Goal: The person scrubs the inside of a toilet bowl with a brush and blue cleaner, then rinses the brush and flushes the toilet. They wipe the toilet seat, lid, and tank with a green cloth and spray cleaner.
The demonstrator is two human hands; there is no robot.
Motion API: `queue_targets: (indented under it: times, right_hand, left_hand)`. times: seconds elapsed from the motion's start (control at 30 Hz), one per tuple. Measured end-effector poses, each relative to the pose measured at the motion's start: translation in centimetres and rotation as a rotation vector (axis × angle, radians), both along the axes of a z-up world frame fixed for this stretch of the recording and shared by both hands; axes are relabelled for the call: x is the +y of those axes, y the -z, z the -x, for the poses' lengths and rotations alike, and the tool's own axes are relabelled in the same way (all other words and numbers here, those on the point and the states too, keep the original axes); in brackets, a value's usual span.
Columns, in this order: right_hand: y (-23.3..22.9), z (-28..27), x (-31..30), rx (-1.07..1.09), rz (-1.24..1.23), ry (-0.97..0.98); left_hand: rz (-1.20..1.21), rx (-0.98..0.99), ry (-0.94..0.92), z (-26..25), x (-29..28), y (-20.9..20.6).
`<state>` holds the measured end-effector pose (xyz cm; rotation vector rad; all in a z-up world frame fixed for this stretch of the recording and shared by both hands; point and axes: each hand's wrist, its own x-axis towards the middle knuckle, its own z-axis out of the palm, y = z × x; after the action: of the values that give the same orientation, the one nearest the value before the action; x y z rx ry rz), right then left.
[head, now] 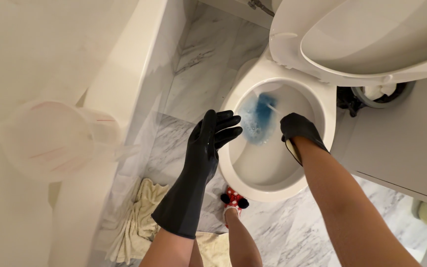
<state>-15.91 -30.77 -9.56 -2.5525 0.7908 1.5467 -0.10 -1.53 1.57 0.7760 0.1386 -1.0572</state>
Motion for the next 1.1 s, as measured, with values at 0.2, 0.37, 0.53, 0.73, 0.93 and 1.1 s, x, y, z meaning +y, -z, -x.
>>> queue_targets:
  times: [0.2, 0.37, 0.53, 0.73, 0.93, 1.1]
  right_hand:
    - [-6.7, 1.0, 2.0, -0.235, -0.027, 1.272]
    - [-17.2, 4.4, 2.7, -0.497, -0.011, 1.211]
    - [-17.1, 4.5, 2.1, -0.616, -0.025, 1.280]
    - [-3.9, -0.8, 0.2, -0.159, -0.048, 1.608]
    - [-3.9, -1.0, 1.2, -0.264, -0.068, 1.639]
    - [-13.1, 4.0, 1.6, -0.561, -0.246, 1.634]
  left_hand:
    - [-0.013, 0.026, -0.006, 0.2, 0.7, -0.9]
    - [-0.015, 0.008, -0.019, -0.5, 0.8, -2.8]
    - [0.022, 0.003, -0.020, -0.9, -0.1, -2.9]
    - [0.010, 0.006, 0.001, -0.4, 0.1, -1.2]
    - [-0.016, 0.019, -0.014, 0.4, 0.9, -0.9]
    - [-0.008, 0.020, 0.000, -0.3, 1.2, -2.6]
